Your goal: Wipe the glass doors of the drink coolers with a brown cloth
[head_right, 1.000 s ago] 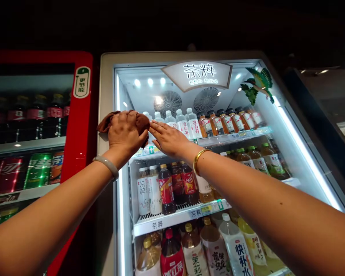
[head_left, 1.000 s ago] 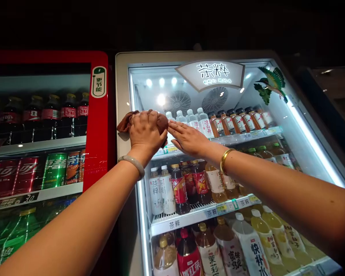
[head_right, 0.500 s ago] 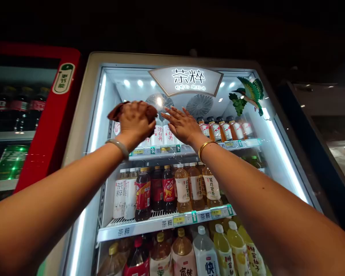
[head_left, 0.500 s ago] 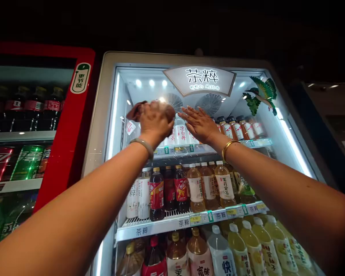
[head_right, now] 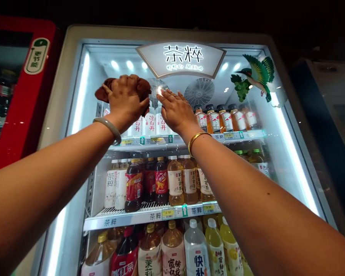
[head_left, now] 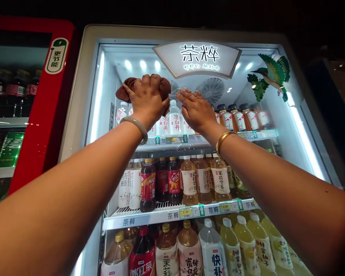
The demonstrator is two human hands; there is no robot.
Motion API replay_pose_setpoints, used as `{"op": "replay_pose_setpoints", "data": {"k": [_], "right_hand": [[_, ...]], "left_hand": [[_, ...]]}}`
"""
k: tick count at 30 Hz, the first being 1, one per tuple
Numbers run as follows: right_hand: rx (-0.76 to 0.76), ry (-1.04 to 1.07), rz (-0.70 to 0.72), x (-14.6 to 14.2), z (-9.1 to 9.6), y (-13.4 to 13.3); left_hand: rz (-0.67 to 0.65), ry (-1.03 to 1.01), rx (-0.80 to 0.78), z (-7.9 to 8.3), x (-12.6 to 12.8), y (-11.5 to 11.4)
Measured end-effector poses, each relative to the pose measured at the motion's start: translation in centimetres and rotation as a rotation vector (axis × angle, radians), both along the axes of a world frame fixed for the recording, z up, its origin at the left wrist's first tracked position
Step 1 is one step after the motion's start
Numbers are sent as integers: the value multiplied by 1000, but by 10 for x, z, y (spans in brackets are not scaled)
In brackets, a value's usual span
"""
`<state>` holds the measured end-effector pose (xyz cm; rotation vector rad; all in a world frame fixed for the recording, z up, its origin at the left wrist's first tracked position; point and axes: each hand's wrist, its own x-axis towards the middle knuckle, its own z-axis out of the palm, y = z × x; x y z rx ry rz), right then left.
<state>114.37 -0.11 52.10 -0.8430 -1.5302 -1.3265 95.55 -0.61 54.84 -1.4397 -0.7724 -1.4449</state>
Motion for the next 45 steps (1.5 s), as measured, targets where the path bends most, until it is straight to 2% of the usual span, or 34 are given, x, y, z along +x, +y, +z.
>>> {"op": "replay_pose_setpoints", "data": {"k": [2, 4, 6, 8, 10, 11, 13, 14, 16, 19, 21, 23, 25, 27, 29, 31, 33, 36, 38, 41, 43, 45], "right_hand": [[-3, 65, 12, -1, 0, -2], [-9, 121, 26, -1, -1, -4], [-15, 144, 40, 0, 0, -3], [-10, 137, 60, 2, 1, -1], [3, 127, 78, 4, 3, 3], [9, 122, 86, 5, 4, 5], [11, 114, 92, 6, 5, 7], [9, 116, 88, 5, 5, 8], [5, 131, 72, 4, 5, 6], [8, 134, 56, 3, 3, 2], [10, 123, 56, 3, 2, 1], [14, 119, 58, 4, 2, 2], [17, 123, 63, 5, 4, 5], [15, 118, 71, 6, 6, 7], [11, 119, 77, 6, 7, 8], [6, 127, 81, 6, 7, 7], [0, 139, 83, 5, 7, 5], [-7, 144, 66, 3, 5, 1], [-12, 137, 43, 3, 4, -1], [-14, 147, 49, 1, 2, -3], [-21, 156, 60, 0, 2, -4], [-29, 162, 58, 0, 2, -4]], "left_hand": [[-60, -29, 23, -13, 15, 3], [-66, 79, 43, -29, 26, 5], [-44, 214, 60, -38, 27, 7], [-18, 370, 58, -31, 16, 7], [-1, 529, 19, -10, -2, 8], [-10, 530, -18, 3, -10, 9], [-71, 301, -33, 21, -18, 11], [-89, 199, -19, 24, -17, 12], [-99, 138, 26, 16, -7, 14], [-56, 342, 61, -15, 10, 13], [-20, 443, 73, -26, 12, 11], [14, 555, 64, -21, 6, 8], [23, 600, 27, -6, 0, 6], [-21, 384, -8, 9, 3, 4], [-59, 179, -26, 13, 13, 3], [-80, 133, -25, 7, 25, 3], [-97, 228, -5, -7, 29, 5], [-101, 430, 64, -26, 19, 9], [-64, 554, 100, -29, 7, 12], [-16, 583, 74, -12, -2, 13], [-38, 441, 42, 4, 5, 12], [-102, 283, 56, 14, 18, 11]]}}
